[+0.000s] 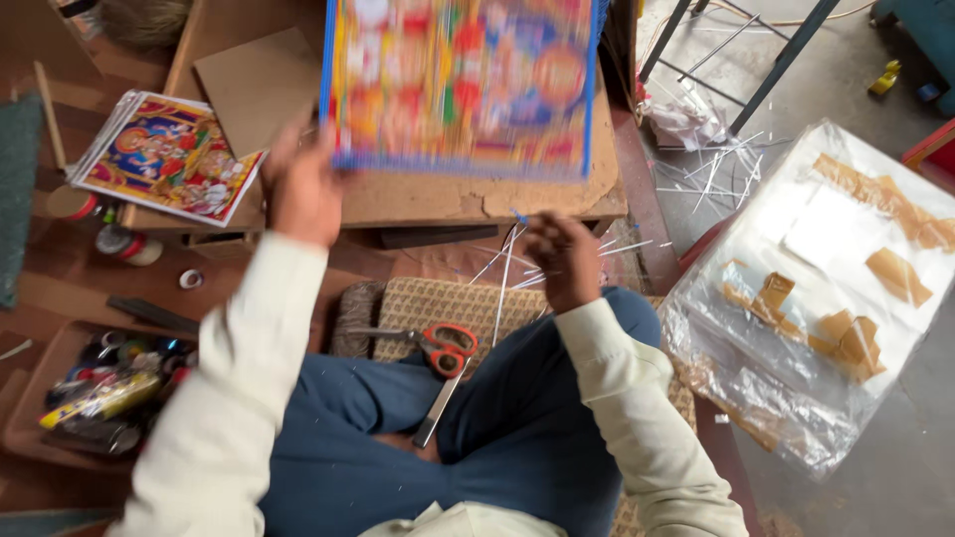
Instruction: The person sits on the floor and decorates printed cards by applying blue and black patterned tape to the edges. They use scissors to cut the tape and trim excess, then place the finished cards on a stack.
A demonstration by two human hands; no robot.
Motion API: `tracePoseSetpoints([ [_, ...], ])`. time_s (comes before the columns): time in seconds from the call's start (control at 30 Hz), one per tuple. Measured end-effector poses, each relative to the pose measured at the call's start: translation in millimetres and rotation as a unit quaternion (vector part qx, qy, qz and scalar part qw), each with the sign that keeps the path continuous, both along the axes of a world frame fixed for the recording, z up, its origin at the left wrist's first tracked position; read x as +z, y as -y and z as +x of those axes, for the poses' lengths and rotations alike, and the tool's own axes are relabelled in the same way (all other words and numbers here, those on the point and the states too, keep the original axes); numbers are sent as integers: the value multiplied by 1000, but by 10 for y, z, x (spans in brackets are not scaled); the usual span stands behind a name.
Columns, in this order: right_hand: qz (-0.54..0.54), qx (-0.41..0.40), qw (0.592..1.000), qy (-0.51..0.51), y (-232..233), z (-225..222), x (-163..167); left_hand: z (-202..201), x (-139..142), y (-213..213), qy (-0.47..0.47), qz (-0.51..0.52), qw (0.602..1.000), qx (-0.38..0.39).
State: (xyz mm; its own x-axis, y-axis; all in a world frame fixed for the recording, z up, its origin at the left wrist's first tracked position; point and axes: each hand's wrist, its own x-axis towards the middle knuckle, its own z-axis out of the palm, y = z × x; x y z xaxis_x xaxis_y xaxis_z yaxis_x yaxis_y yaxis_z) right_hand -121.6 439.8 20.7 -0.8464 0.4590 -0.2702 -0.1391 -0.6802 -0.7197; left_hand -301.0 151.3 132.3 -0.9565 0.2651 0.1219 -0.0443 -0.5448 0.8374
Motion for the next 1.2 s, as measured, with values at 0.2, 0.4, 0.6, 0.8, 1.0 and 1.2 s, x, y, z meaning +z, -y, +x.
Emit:
tracePoseSetpoints([
  [0.2,116,146,982,-41,256,-734,-284,-1301,856,-1360,-16,-1,1000,16],
  [0.4,99,121,987,49,47,-941,-401,-2131,1049,-2251,9,-30,999,31],
  [0.6,-83,-24,996,-10,-305,-1083,-364,-2465,789,-1873,-20,-24,996,-86],
  [0.8,-145,-53,984,-93,-480,-819,-218,-2366,506,-1336,-11,31,989,-141],
  [1.0,79,109,970,-203,5,-749,-94,-1721,453,-1258,-190,-288,933,-103],
  [1.2,69,88,991,-67,132,-552,310,-1332,276,-764,-300,-341,891,-20],
])
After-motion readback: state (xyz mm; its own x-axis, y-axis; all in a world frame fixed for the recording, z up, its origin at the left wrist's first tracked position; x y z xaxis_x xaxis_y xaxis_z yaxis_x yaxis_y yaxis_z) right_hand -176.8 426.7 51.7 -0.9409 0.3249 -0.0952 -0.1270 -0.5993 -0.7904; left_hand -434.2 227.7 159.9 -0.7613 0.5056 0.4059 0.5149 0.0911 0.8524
